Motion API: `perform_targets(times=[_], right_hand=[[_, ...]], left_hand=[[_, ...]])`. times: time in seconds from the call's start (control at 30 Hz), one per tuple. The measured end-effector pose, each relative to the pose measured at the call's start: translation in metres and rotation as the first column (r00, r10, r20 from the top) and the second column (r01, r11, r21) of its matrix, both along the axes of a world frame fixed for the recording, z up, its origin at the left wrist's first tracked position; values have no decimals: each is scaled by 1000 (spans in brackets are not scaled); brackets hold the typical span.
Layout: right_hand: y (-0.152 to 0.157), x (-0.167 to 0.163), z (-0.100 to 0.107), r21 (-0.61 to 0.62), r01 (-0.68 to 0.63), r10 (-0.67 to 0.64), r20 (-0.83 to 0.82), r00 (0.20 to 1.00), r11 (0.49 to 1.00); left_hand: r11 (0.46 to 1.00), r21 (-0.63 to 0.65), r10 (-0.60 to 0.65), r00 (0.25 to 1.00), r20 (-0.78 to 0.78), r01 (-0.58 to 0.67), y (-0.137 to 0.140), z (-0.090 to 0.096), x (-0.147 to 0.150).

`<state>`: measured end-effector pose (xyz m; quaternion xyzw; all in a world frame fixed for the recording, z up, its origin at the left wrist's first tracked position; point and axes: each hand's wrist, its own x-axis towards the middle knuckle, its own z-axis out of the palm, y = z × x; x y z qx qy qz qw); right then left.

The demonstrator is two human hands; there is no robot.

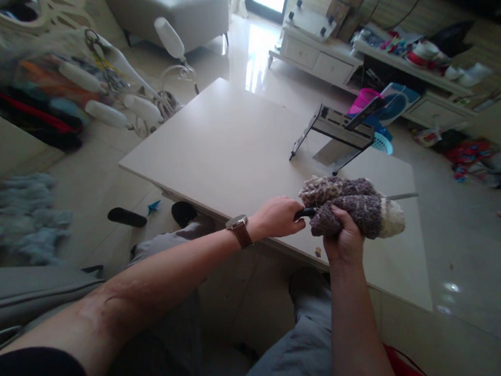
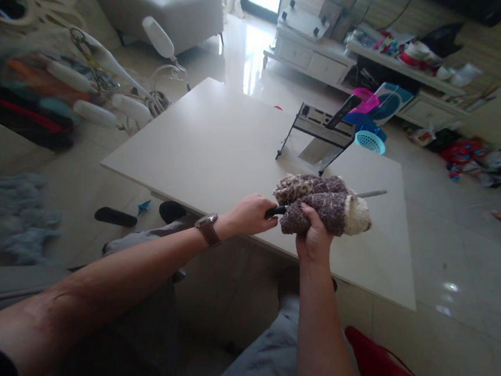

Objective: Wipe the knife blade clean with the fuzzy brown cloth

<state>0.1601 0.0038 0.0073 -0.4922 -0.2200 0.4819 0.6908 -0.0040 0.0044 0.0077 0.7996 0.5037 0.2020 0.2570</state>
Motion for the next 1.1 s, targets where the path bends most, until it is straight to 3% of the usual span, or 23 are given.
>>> perform_targets(times=[0.5, 0.7, 0.87, 1.1], right_hand=[[12, 32, 0, 33, 25, -26, 14, 1000, 999], [23, 71, 3, 110, 159, -156, -32, 987, 981], [27, 88, 3, 77, 254, -246, -107, 963, 964], [17, 61, 8, 58, 40, -36, -61, 997, 997]], left_hand=[[1000, -10, -20, 999, -41, 20, 0, 4, -1], [998, -2, -63, 996, -56, 63, -2, 4, 0], [998, 13, -64, 994, -83, 65, -3, 3, -1], [1000, -5, -2, 997, -79, 2, -2, 1, -2]])
